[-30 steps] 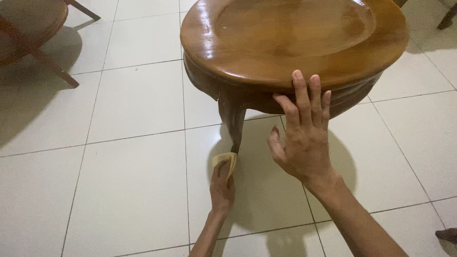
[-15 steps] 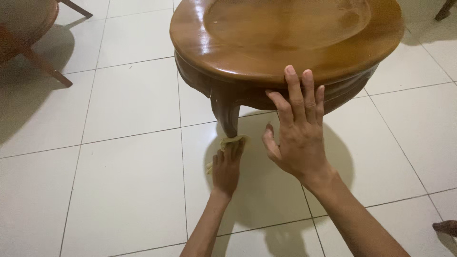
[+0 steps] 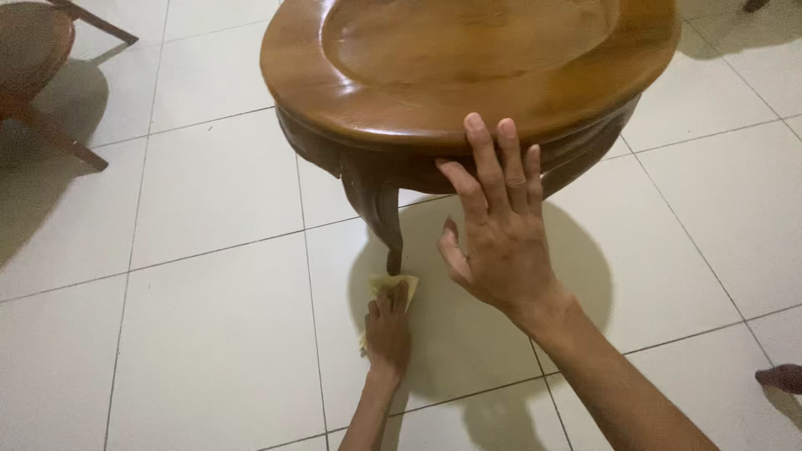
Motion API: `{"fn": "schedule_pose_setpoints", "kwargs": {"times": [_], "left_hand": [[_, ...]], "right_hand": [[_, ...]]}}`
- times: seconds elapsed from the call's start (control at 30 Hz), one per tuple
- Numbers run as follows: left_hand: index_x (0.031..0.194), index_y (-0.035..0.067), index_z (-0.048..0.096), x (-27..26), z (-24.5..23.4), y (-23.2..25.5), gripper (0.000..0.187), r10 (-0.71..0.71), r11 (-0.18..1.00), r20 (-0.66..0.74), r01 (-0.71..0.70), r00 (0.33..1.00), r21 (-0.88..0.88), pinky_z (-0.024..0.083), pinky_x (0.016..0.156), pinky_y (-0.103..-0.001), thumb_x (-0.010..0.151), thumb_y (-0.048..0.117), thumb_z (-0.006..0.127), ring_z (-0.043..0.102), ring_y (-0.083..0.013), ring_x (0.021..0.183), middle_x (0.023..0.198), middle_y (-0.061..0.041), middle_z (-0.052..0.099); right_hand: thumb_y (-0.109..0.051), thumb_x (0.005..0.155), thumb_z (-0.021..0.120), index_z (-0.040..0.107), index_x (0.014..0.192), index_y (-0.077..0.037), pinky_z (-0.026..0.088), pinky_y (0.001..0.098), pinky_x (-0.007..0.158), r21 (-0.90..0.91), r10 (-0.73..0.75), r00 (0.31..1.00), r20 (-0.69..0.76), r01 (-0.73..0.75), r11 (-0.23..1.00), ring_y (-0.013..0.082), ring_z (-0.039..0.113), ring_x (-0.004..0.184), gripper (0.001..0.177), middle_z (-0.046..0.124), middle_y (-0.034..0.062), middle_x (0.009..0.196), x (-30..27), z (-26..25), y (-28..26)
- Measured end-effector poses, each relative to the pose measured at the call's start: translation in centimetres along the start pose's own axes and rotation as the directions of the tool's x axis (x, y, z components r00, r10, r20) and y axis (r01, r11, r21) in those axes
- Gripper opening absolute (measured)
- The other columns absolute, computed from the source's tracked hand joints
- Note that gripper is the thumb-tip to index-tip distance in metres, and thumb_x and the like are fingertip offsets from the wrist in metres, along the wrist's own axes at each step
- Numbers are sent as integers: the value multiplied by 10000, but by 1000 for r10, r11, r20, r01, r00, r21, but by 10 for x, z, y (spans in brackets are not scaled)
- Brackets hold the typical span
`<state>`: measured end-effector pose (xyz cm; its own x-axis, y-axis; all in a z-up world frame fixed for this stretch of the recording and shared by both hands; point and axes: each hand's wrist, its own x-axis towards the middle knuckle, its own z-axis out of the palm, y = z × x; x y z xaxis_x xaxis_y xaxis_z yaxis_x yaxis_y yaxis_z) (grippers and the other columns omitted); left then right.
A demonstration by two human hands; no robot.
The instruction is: The person sprays a cleaning solution onto a small oval wooden table and wipes the surface and sides using a cloth.
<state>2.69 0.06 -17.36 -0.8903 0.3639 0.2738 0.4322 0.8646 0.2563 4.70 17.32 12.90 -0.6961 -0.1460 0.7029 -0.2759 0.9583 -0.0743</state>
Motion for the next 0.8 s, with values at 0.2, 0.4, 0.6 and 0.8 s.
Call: {"fn": "schedule_pose_setpoints", "kwargs": {"times": [0.2,0.4,0.6,0.8], "left_hand": [[1456,78,481,-1,-9,0,622,-29,988,24,32,999,-148,504,951,-501,849,-12,582,567,-437,1118,1452,-218,458],[1454,128,520,-8,-36,13,611,85,984,-186,-112,979,-138,525,916,-472,870,-47,568,605,-352,1059,1372,-131,528],[1442,31,497,20,-44,8,643,95,993,-75,-99,993,-56,528,810,-442,812,-52,601,572,-343,979,1327,-183,498],[1404,26,528,8,-40,11,610,107,992,-74,-111,992,-65,530,802,-439,807,-72,606,571,-345,974,1381,-183,492]], "right_hand": [[-86,883,712,453,1492,-86,32,557,1354,-11,11,1000,3,-11,1000,364,71,1628,662,176,179,1730,1,-1,1],[-93,888,717,457,1492,-77,24,563,1346,5,-5,1000,1,5,1000,366,65,1622,658,170,186,1727,0,-3,1],[-85,876,718,460,1491,-78,42,567,1345,11,12,1000,17,-12,1000,363,68,1622,667,167,181,1730,0,-4,0],[-95,860,735,467,1465,-72,159,602,1332,52,-2,1000,-12,3,999,400,96,1601,661,168,208,1705,-13,-5,1]]}}
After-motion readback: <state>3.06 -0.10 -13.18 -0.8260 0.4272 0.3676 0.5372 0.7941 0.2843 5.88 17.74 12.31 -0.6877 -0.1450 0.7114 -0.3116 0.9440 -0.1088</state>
